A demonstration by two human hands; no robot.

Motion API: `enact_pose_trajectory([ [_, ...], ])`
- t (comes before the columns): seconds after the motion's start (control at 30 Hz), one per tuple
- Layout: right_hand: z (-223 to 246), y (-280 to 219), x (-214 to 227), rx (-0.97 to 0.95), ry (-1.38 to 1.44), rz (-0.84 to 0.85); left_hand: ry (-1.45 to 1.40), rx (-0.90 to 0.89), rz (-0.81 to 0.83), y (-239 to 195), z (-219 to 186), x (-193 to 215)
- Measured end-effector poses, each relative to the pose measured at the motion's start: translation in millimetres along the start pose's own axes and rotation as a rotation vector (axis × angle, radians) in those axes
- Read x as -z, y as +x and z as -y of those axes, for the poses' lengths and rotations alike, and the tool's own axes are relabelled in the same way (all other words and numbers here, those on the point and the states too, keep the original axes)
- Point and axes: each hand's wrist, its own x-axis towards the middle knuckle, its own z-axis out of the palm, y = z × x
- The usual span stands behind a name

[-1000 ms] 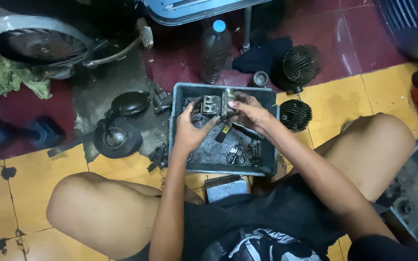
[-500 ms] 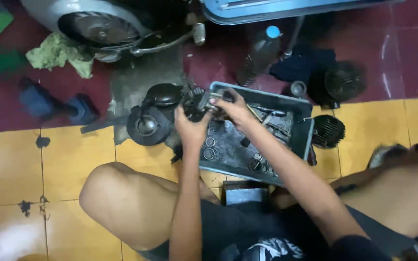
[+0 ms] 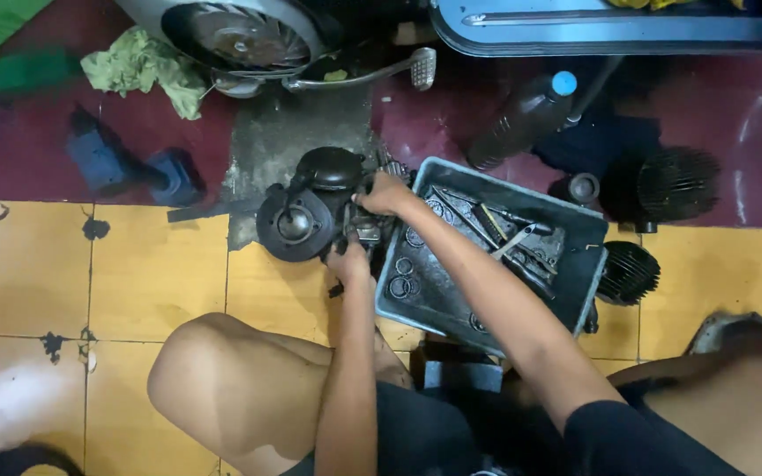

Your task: The person sits on the floor and cleans a metal engine piston using a brush. They scrub the piston's surface and rings, then place it into a plastic tray containing other engine components and tools. The person then picks up a small metal part from the tray and cleans it with the brush as well.

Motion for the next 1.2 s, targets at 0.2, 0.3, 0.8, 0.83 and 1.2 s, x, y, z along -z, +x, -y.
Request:
enact_pose_trajectory([
  [0.2,-11.1,18.9,-15.4,-0.001,-0.038,-0.033,-0.022,0.129,-0.042,17.8,0.5,-12.5],
  [0.3,-15.6,27.4,-14.1,0.029,-0.018,0.024,-0.137,0.134,0.001,0.3,-14.7,-12.3],
  [0.8,-10.0,6.8,-42.0,0.081,-0.020,0.077,-0.153,0.299,0.036,66.8,31.7,-12.9],
  [0.83,-8.1,-1.2,-39.4,0.078,-0.021,0.081,-0.152,0.302,0.033,84.5,50.5,-11.3],
  [1.2,-15.5,-18.4,-25.7,0.155,0.068,0.041,-0.008,0.160,0.045,28.5,4.7,-23.3],
])
